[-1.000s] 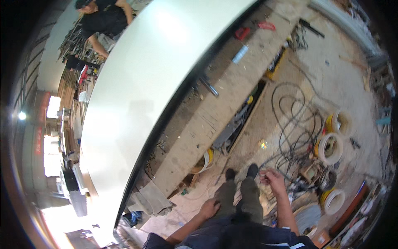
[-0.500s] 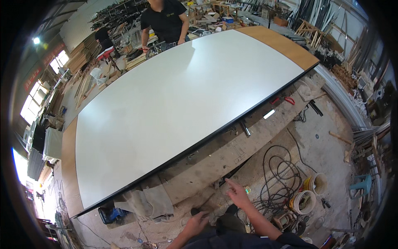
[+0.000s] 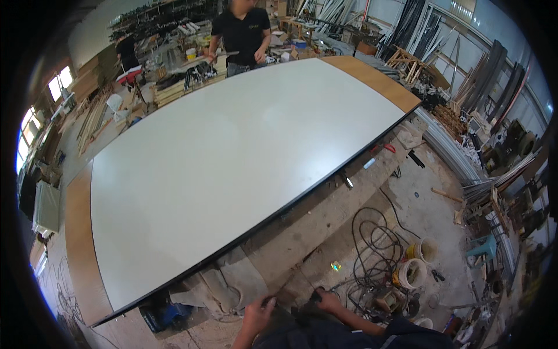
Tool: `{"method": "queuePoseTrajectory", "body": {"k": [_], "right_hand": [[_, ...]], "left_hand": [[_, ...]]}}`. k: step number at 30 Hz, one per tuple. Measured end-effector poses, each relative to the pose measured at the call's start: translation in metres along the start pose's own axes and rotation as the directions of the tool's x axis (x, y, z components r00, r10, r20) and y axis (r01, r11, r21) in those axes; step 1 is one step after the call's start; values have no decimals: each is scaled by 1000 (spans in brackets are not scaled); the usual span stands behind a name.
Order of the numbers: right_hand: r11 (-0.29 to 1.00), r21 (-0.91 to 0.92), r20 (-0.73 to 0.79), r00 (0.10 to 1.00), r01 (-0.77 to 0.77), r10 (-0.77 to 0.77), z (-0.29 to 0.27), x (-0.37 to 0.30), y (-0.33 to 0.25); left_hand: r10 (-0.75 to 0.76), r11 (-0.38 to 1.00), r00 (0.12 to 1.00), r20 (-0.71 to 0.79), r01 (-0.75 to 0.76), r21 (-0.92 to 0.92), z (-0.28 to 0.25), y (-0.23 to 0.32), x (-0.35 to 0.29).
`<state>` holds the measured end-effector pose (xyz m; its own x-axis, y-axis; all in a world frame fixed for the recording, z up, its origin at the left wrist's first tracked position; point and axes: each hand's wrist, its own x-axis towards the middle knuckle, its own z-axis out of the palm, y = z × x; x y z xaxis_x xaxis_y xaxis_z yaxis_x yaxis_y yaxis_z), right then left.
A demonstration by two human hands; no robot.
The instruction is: The person assembles a large tabletop by attaching a wooden panel to a white surface using a nail gun and a cordless drill. They position the panel, secure it with fasteners, and later flip the unit to attach a metal bracket to the underside.
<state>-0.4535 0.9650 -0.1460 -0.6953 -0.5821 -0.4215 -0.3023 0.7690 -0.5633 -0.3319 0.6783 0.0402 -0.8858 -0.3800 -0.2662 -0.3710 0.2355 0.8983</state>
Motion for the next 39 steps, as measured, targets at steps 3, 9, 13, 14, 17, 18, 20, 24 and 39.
{"method": "queuePoseTrajectory", "body": {"k": [3, 9, 13, 14, 17, 18, 20, 24, 39], "right_hand": [[988, 93, -246, 964, 125, -99, 3, 2, -20], [940, 256, -403, 909, 225, -107, -51, 70, -90], [968, 53, -439, 877, 245, -198, -59, 86, -104], [963, -31, -479, 842, 267, -249, -51, 89, -98], [966, 76, -409, 891, 247, -196, -40, 80, -102], [967, 68, -401, 894, 245, -199, -39, 77, -100], [968, 53, -386, 899, 247, -208, -38, 76, -98], [952, -76, -444, 845, 295, -298, -38, 69, -89], [232, 962, 66, 949, -142, 307, -51, 42, -73]], "left_hand": [[-10, 999, 1000, 14, 10, -39, -9, -16, -15], [48, 998, 998, 32, -46, -52, -15, -28, -18], [-13, 992, 1000, -8, 12, -124, -25, -15, -22], [23, 995, 999, -24, -26, -99, -26, -19, -23], [70, 995, 996, -63, -74, -65, -33, -33, -28], [60, 994, 996, -61, -65, -85, -35, -33, -27], [59, 996, 997, -53, -62, -56, -38, -31, -23], [204, 977, 978, -50, -200, 75, -29, -45, -11], [-69, 954, 997, -32, 56, -296, -12, -38, 0]]}}
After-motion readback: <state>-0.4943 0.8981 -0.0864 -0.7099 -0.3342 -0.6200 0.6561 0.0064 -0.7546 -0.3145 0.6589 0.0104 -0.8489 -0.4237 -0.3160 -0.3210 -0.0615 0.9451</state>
